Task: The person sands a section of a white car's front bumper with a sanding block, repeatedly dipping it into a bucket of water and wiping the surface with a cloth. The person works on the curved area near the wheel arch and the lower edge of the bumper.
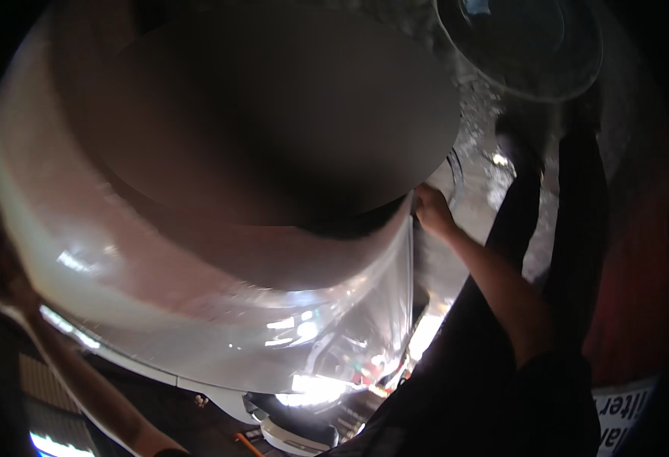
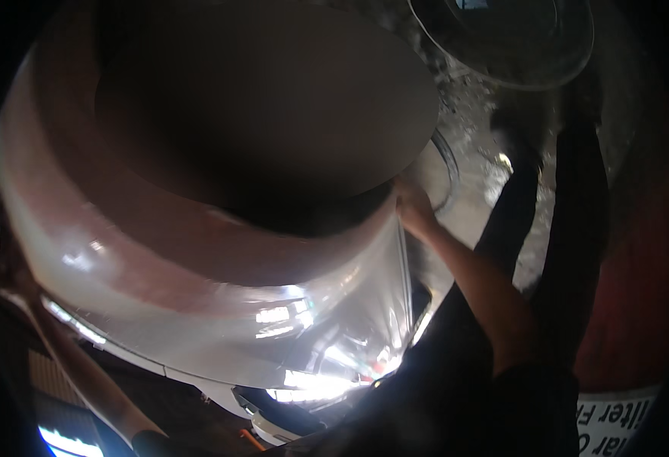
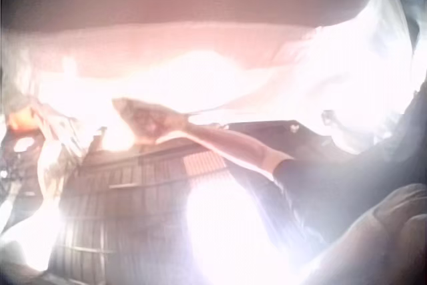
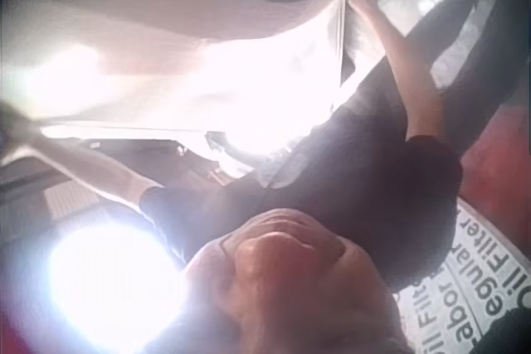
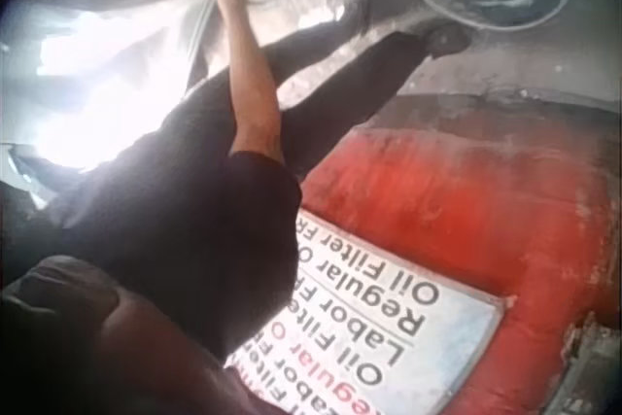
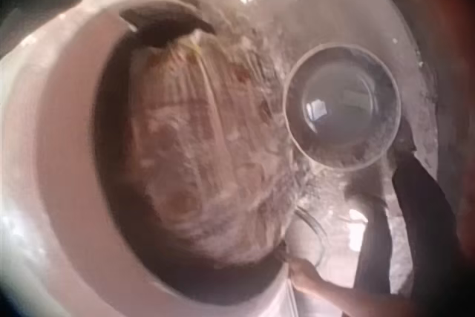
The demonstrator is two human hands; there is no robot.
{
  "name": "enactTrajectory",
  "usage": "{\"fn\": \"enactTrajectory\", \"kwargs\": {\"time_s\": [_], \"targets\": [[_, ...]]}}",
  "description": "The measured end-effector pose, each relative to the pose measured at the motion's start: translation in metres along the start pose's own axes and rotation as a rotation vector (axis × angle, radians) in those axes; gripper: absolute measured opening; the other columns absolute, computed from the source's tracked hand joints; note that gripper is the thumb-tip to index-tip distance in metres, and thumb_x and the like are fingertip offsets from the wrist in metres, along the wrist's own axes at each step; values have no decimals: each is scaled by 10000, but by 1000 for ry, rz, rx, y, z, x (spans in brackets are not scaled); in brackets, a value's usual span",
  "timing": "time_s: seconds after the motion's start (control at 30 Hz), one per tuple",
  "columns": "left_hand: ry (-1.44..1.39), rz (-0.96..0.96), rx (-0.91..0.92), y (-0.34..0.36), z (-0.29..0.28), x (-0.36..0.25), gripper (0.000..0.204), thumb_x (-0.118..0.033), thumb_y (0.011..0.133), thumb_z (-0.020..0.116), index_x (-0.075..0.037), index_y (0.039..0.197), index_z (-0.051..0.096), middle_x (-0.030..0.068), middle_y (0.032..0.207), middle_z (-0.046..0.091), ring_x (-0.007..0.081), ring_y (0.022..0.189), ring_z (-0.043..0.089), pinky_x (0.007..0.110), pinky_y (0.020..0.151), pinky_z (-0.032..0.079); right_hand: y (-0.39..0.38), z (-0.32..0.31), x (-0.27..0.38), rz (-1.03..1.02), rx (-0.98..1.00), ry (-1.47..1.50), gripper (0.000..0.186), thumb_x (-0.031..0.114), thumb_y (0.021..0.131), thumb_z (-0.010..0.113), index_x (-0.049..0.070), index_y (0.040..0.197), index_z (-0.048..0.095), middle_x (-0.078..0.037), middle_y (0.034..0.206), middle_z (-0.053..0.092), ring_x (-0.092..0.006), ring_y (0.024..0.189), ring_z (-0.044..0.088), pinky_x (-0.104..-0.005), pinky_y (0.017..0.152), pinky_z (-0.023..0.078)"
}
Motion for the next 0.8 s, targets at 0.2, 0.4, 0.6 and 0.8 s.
{"fn": "enactTrajectory", "kwargs": {"time_s": [0.2,0.4,0.6,0.8], "targets": [[-227,-195,-120,0,-33,-15,327,-5,975,601,75,1291,625,224,1346,640,336,1213,655,455,1069,530,39,-50,269,308,382,607,584,-23,993,427,22,1575,397,-196,1467,582,-285,1400,537,-361,1144,416],[94,-56,1,15,-11,-43,519,-1,838,666,-3,1355,633,169,1254,646,313,1182,629,425,1021,501,85,-70,379,-295,-131,547,400,284,1096,440,-51,1256,587,-300,1058,660,-445,968,654,-496,879,509],[138,-129,21,18,-24,-51,525,-77,827,678,-29,1348,635,192,1303,615,385,1194,594,479,1044,466,194,-133,466,-125,-1,242,485,193,1079,493,-94,1468,458,-369,1225,623,-494,1158,620,-509,978,492],[115,-101,79,30,-26,-46,572,-111,820,696,-39,1379,593,189,1321,616,397,1222,565,528,1075,429,193,-124,463,-127,-241,172,432,224,1073,527,-57,1402,546,-311,1305,635,-372,1251,624,-422,1054,487]]}}
Point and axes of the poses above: each hand's wrist, its own y-axis towards the middle knuckle, its own z-axis out of the palm, x = y × z, the point moved 2 cm from there along y, towards the middle knuckle
